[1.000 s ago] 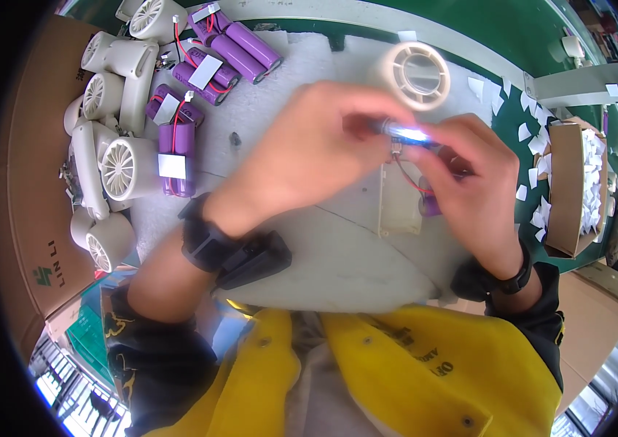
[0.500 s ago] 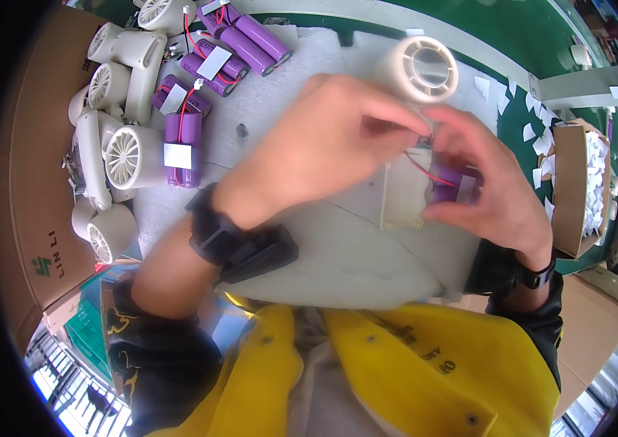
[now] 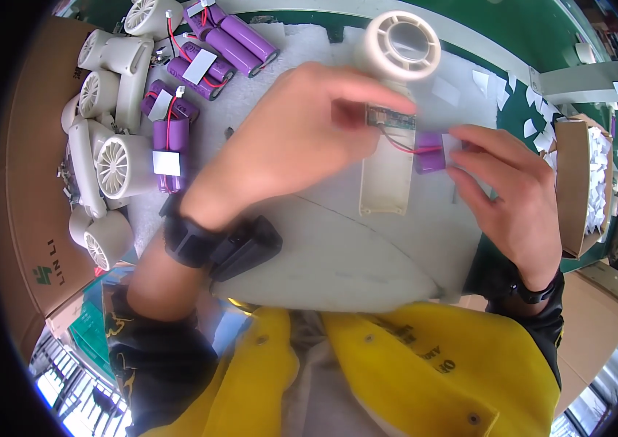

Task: The person connects a battery pack to a circuit board, fits them into a fan housing, and then removes them to repeat the process.

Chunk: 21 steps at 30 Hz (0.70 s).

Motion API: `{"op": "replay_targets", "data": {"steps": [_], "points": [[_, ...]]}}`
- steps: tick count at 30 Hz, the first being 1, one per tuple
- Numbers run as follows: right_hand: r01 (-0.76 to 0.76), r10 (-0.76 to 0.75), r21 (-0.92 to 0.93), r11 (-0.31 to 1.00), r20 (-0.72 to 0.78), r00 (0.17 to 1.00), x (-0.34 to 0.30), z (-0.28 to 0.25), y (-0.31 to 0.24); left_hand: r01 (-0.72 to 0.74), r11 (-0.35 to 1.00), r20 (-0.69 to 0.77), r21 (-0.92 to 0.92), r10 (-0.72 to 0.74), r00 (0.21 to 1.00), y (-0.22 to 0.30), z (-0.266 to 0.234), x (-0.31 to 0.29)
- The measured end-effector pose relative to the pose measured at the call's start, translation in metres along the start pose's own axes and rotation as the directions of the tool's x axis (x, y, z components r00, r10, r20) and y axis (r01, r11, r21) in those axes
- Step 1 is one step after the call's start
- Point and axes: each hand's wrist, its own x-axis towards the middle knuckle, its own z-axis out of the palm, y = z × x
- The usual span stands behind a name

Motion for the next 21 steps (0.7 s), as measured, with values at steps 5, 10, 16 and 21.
{"op": "replay_targets", "data": {"steps": [5,10,16,21], "points": [[0.003,-0.003,-0.060,0.998,0.013,1.000,0.001,0.003,-0.006,0.032,0.999,-0.038,-0.020,-0.033,0.999,0.002,0.005,-0.001],[0.015,-0.021,-0.130,0.991,-0.044,0.999,-0.001,0.009,-0.005,0.016,1.000,-0.049,-0.003,-0.016,0.999,0.000,0.007,0.001],[-0.087,0.085,0.052,0.995,0.040,0.996,0.002,-0.003,0.007,-0.006,1.000,-0.050,-0.028,0.005,0.999,-0.003,0.008,0.001],[-0.045,0.043,0.050,0.998,0.031,0.999,0.001,-0.003,0.008,-0.008,0.999,-0.060,-0.037,0.005,0.998,-0.003,0.010,0.001]]}}
